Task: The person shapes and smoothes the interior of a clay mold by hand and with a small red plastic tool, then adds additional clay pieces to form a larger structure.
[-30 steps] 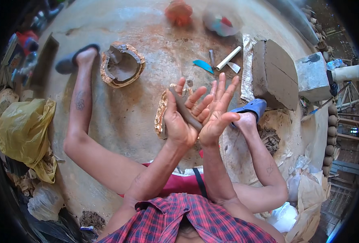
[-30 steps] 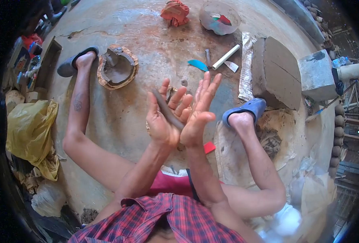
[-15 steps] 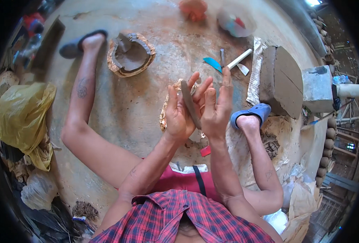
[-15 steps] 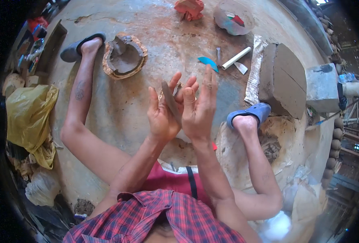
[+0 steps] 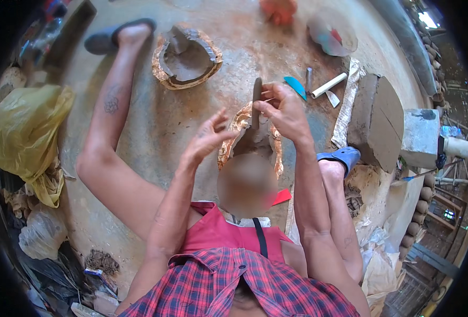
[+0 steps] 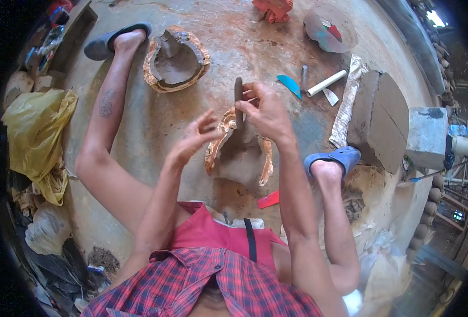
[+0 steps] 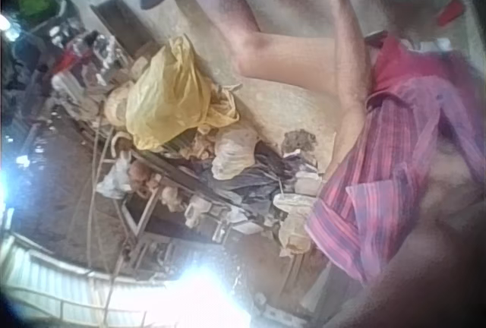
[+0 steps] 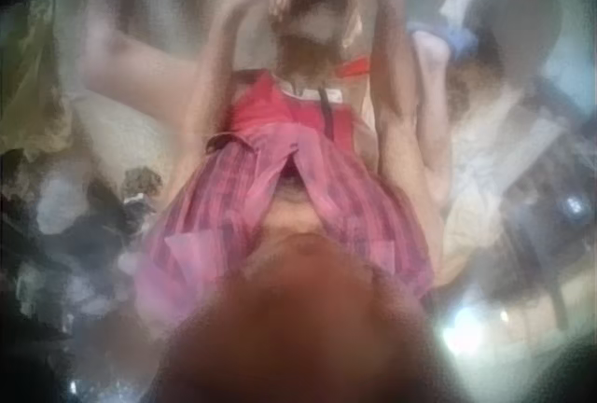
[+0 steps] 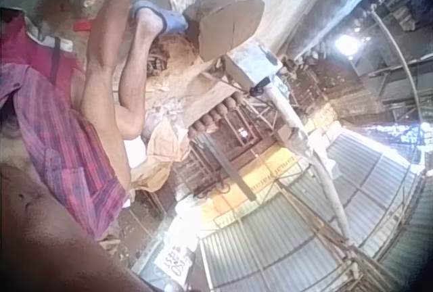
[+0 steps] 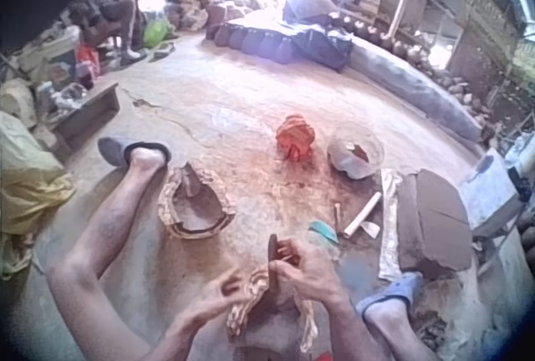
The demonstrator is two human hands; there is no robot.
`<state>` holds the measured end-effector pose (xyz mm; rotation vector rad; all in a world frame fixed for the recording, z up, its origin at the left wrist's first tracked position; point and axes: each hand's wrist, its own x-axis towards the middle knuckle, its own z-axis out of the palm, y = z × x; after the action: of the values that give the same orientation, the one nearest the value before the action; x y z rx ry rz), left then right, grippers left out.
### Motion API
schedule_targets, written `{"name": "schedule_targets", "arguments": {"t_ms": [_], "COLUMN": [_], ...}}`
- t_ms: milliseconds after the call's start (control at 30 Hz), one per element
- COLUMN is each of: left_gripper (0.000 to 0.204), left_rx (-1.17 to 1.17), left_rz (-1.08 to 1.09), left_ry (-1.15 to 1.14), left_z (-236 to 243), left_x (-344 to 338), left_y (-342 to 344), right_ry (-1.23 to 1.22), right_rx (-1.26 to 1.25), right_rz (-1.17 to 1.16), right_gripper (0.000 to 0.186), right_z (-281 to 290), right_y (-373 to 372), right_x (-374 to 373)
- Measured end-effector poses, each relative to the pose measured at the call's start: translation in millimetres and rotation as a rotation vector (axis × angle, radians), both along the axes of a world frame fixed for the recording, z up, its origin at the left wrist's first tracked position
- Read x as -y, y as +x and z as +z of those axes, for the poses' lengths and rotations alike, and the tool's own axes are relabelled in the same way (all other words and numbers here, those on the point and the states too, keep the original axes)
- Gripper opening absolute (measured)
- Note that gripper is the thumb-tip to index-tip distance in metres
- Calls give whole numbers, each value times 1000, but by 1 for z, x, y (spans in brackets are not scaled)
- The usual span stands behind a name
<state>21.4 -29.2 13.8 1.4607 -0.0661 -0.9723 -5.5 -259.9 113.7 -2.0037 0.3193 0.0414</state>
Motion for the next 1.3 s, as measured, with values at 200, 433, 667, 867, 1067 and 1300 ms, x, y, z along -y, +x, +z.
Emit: {"name": "schedule_targets", "arguments": {"t_ms": [200,433,667,867,1067,1300], "left_gripper": [125,71,40,37,33,30], "left_rx": [162,132,74,-21,-59,1], "left_rz": [-63,28,11,71,164,167], "left_ry": [96,153,243,129,-55,-12], "left_z": [-16,4,7,-3,-11,-11], "left_x": [21,34,35,34,35,36], "left_y": [-20,-15,-11,-7,-10,-11], "right_ry": [-32,-119,-160,-118,-15,-227], "right_rx": [-123,-137,-128,-118,-71,-62], "right_rz": [184,256,164,64,-126,-55], "right_gripper": [37,37,40,41,42,36], "right_z": [-40,-36,-46,-46,-60,-41], "right_y": [16,25,20,14,-5,-15], "right_x": [-17,-30,-29,-27,-13,-9]}}
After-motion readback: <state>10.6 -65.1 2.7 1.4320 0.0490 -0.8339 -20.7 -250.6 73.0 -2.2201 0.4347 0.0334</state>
